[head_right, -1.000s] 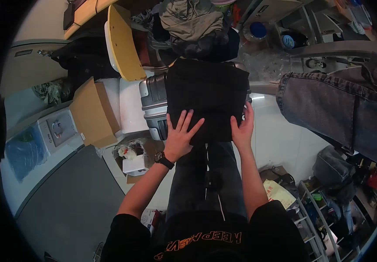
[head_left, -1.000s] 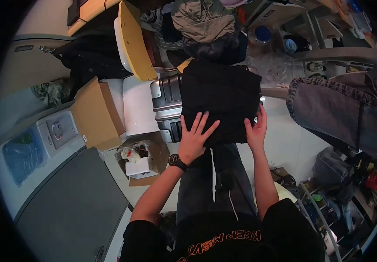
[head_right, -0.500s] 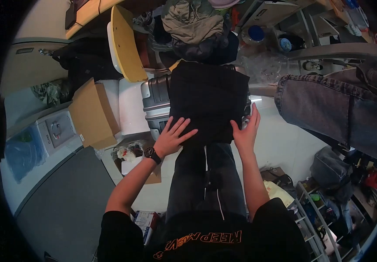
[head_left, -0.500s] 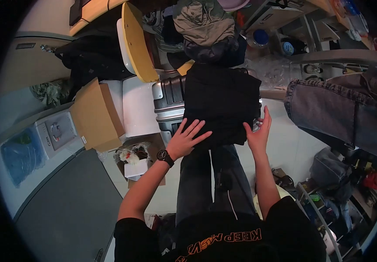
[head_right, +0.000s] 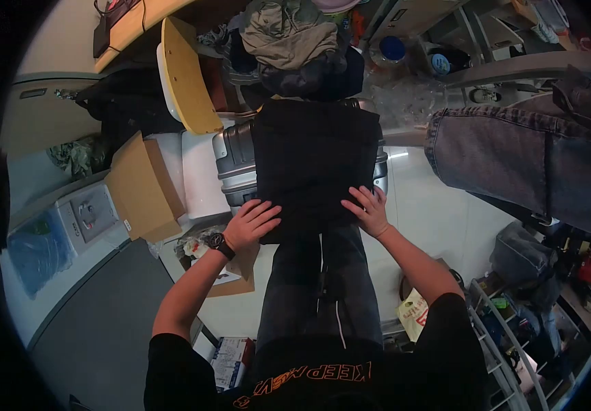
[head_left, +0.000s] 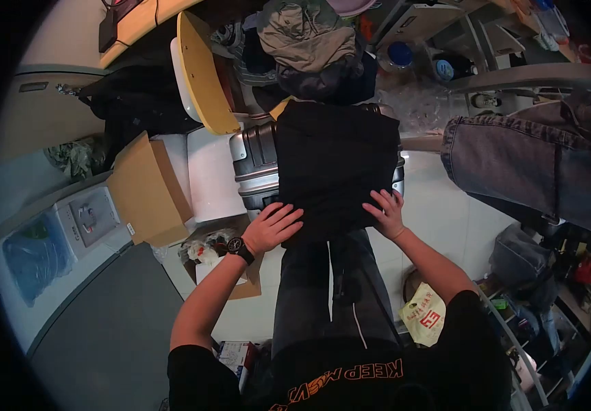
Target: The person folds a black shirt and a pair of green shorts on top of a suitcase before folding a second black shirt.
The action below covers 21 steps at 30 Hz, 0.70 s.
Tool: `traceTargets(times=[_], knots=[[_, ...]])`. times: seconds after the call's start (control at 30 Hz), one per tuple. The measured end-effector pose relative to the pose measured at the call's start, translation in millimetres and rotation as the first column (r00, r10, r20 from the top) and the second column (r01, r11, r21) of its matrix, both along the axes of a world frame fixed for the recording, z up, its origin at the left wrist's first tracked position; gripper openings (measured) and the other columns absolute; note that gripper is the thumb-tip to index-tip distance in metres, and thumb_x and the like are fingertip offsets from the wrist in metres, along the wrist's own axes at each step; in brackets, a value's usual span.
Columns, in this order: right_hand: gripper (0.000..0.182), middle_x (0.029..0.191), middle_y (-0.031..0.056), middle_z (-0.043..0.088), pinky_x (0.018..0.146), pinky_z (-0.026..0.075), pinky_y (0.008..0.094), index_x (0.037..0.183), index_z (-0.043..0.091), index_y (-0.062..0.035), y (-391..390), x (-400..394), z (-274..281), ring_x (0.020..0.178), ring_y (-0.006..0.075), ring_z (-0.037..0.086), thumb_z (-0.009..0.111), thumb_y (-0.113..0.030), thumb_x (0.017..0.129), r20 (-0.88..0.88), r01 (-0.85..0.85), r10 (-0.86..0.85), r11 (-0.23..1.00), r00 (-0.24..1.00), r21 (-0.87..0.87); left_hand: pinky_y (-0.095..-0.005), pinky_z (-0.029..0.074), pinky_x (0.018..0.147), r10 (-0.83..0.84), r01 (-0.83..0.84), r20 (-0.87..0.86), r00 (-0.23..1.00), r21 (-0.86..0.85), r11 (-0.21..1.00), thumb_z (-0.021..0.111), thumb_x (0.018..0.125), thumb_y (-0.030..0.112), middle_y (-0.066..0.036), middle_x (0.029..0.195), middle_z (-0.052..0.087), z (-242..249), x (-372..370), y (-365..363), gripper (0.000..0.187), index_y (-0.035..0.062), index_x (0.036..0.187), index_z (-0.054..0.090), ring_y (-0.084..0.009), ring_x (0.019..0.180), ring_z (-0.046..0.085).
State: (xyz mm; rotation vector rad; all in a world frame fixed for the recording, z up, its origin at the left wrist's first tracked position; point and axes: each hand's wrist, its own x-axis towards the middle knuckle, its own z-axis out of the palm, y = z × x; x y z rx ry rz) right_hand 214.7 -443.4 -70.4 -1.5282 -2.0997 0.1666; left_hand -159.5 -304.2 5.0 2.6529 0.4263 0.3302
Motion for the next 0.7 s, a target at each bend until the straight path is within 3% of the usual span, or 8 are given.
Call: traceTargets(times=[0.13,0.23,0.27,0.33,0.37,0.43,0.5,0.7], knots=[[0.053,0.145,0.0042,0.059,0.114,0.029,0.0488,0.125,0.066,-0.0231,2,11,35,0.142,0.0252,0.048,0.075,-0.004,0.076,-0.082,-0.068,0.063,0.997,0.995,-0.049,-0.0525,0.041,0.116,0.029,-0.017,0.160,0.987,-0.078,0.997,0.066,0.083,0.002,-0.013,0.134,0.065,30,7,1,0.026,0.0054,0.109,0.064,-0.0315,0.130,0.059],[0.055,0.140,0.0044,0.063,0.113,0.031,0.0489,0.123,0.068,-0.0197,-5,10,63,0.139,0.0265,0.052,0.076,0.001,0.072,-0.188,-0.050,0.014,0.981,0.982,-0.186,-0.0530,0.048,0.110,0.118,-0.034,0.234,0.965,-0.337,0.941,0.068,0.079,-0.003,-0.016,0.124,0.069,47,8,-7,0.019,0.0026,0.096,0.062,-0.0341,0.124,0.063],[0.061,0.146,0.0054,0.058,0.115,0.029,0.0494,0.128,0.063,-0.0184,-11,8,68,0.142,0.0274,0.048,0.077,-0.001,0.071,-0.172,-0.064,0.027,0.975,0.985,-0.214,-0.0530,0.048,0.110,0.122,-0.038,0.233,0.965,-0.335,0.941,0.068,0.079,-0.003,-0.016,0.124,0.069,50,8,-12,0.019,0.0026,0.096,0.062,-0.0341,0.124,0.063],[0.074,0.152,0.0071,0.052,0.117,0.027,0.0505,0.136,0.056,-0.0177,-20,-8,68,0.146,0.0284,0.043,0.080,-0.004,0.067,-0.265,-0.053,-0.030,0.953,0.964,-0.299,-0.0473,0.054,0.102,0.369,-0.175,0.221,0.903,-0.594,0.785,0.069,0.079,-0.001,-0.017,0.116,0.072,56,7,-24,0.019,0.0017,0.098,0.064,-0.0346,0.113,0.068],[0.093,0.156,0.0116,0.046,0.119,0.024,0.0525,0.146,0.043,-0.0160,-24,-12,62,0.147,0.0307,0.040,0.083,-0.008,0.063,-0.209,-0.075,0.006,0.944,0.978,-0.321,-0.0473,0.054,0.102,0.370,-0.178,0.218,0.903,-0.594,0.785,0.069,0.079,-0.001,-0.017,0.116,0.072,58,7,-31,0.019,0.0017,0.098,0.064,-0.0346,0.113,0.068],[0.097,0.156,0.0136,0.046,0.119,0.024,0.0530,0.148,0.040,-0.0150,-34,-26,42,0.147,0.0320,0.040,0.083,-0.009,0.062,-0.261,-0.025,-0.051,0.960,0.964,-0.279,-0.0417,0.058,0.087,0.588,-0.414,0.073,0.805,-0.642,0.646,0.071,0.080,0.004,-0.017,0.105,0.073,61,8,-40,0.022,0.0016,0.101,0.066,-0.0355,0.096,0.072],[0.104,0.155,0.0178,0.046,0.119,0.022,0.0537,0.153,0.029,-0.0135,-41,-42,22,0.146,0.0367,0.040,0.083,-0.011,0.063,-0.294,0.085,-0.147,0.974,0.945,-0.212,-0.0407,0.057,0.081,0.621,-0.449,0.083,0.779,-0.618,0.645,0.072,0.080,0.005,-0.016,0.099,0.072,60,13,-44,0.022,0.0025,0.102,0.067,-0.0354,0.091,0.071],[0.079,0.151,0.0183,0.050,0.115,0.026,0.0545,0.145,0.038,-0.0118,-31,-84,16,0.140,0.0388,0.046,0.071,-0.007,0.073,-0.386,0.284,-0.280,0.958,0.879,-0.046,-0.0391,0.054,0.069,0.739,-0.576,-0.004,0.674,-0.629,0.522,0.072,0.083,0.006,-0.015,0.087,0.069,44,11,-65,0.023,0.0035,0.105,0.067,-0.0354,0.079,0.069]])
